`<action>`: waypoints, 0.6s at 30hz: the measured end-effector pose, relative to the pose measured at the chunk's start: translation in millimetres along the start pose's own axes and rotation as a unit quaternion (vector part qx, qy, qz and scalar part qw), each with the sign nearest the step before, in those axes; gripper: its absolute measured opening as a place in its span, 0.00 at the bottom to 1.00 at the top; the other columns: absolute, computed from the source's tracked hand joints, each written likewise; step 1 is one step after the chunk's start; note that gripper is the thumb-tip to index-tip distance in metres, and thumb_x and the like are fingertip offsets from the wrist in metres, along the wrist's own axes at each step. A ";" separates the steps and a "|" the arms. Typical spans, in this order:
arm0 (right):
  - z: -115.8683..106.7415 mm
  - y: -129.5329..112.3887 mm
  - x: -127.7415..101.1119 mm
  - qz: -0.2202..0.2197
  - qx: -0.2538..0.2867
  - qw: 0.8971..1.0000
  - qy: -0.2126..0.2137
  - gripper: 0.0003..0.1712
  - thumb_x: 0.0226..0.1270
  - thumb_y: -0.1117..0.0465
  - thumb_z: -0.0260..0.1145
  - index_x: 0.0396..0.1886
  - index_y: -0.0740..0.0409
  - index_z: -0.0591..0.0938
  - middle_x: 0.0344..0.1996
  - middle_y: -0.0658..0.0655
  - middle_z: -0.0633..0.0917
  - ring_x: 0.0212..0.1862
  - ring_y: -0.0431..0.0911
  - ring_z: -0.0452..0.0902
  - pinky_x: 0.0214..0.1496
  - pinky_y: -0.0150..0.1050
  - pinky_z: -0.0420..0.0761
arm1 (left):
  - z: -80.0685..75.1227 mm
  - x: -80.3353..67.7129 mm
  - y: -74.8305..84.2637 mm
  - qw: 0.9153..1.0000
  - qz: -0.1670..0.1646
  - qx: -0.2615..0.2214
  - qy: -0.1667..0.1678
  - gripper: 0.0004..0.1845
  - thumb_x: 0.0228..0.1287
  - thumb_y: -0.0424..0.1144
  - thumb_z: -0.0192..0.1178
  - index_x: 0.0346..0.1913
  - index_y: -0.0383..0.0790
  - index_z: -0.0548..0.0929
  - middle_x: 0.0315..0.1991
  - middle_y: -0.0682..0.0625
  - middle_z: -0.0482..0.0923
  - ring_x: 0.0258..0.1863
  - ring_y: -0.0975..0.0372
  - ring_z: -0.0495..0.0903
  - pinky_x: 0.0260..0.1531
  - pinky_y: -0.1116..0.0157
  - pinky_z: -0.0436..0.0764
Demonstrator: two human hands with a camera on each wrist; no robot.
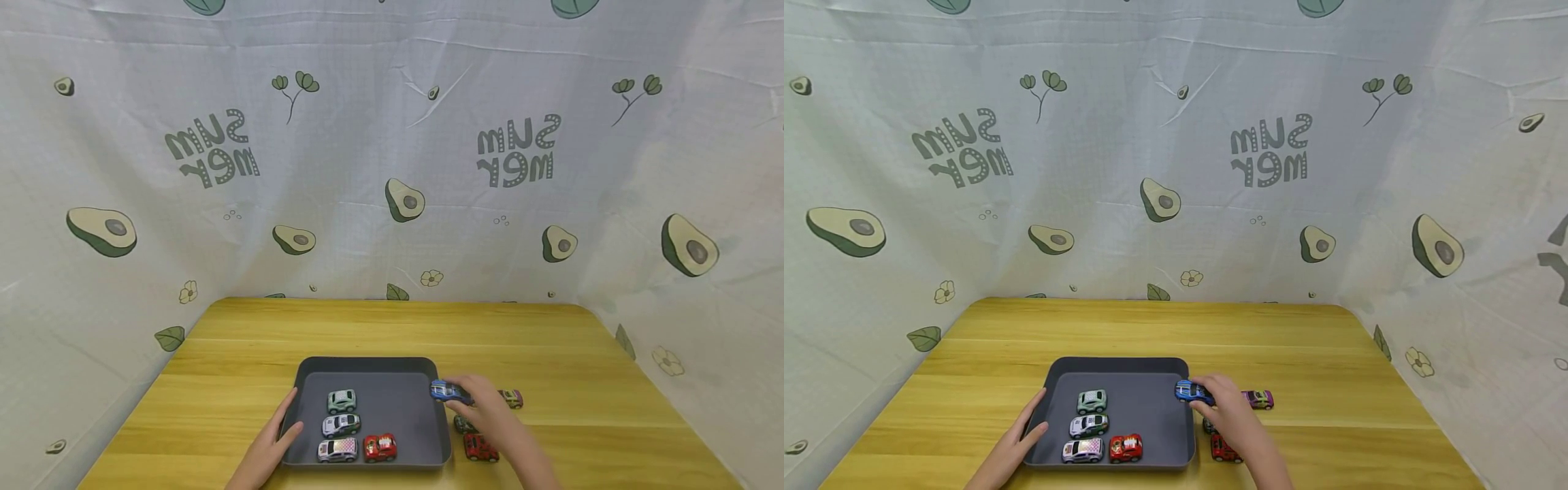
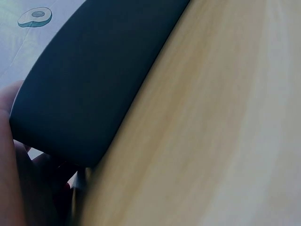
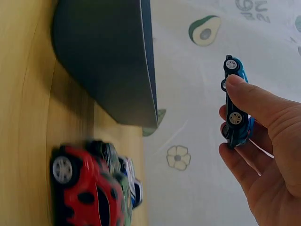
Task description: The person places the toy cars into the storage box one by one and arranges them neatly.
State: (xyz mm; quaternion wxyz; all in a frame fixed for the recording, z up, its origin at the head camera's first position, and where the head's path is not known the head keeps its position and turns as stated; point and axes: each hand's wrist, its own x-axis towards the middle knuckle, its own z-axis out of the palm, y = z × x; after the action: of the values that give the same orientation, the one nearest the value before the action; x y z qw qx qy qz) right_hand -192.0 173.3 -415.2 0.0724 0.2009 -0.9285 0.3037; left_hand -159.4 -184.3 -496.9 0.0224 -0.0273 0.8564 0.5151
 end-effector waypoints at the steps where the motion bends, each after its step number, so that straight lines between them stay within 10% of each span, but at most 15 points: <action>1: 2.1 -1.8 1.2 -0.003 0.000 1.000 -0.002 0.20 0.53 0.63 0.67 0.48 0.59 0.79 0.45 0.56 0.82 0.49 0.54 0.75 0.50 0.52 0.76 | 0.0 0.0 0.0 1.000 0.000 0.000 0.000 0.36 0.63 0.55 0.50 0.71 0.49 0.52 0.71 0.38 0.49 0.69 0.42 0.50 0.61 0.39 0.57; 18: 45.1 -19.6 18.1 -0.033 0.044 0.997 -0.053 0.20 0.57 0.61 0.65 0.50 0.57 0.78 0.46 0.53 0.80 0.48 0.50 0.75 0.47 0.45 0.78 | -0.9 -0.9 -0.5 1.000 0.006 -0.007 0.000 0.36 0.64 0.54 0.50 0.71 0.49 0.52 0.71 0.38 0.49 0.69 0.43 0.50 0.62 0.40 0.56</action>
State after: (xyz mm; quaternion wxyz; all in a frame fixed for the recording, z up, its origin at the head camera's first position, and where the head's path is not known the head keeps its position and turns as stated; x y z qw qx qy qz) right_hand -200.9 126.2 -436.4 0.0239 0.2501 -0.9098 0.3304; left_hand -158.5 -185.3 -496.9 0.0192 -0.0220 0.8530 0.5212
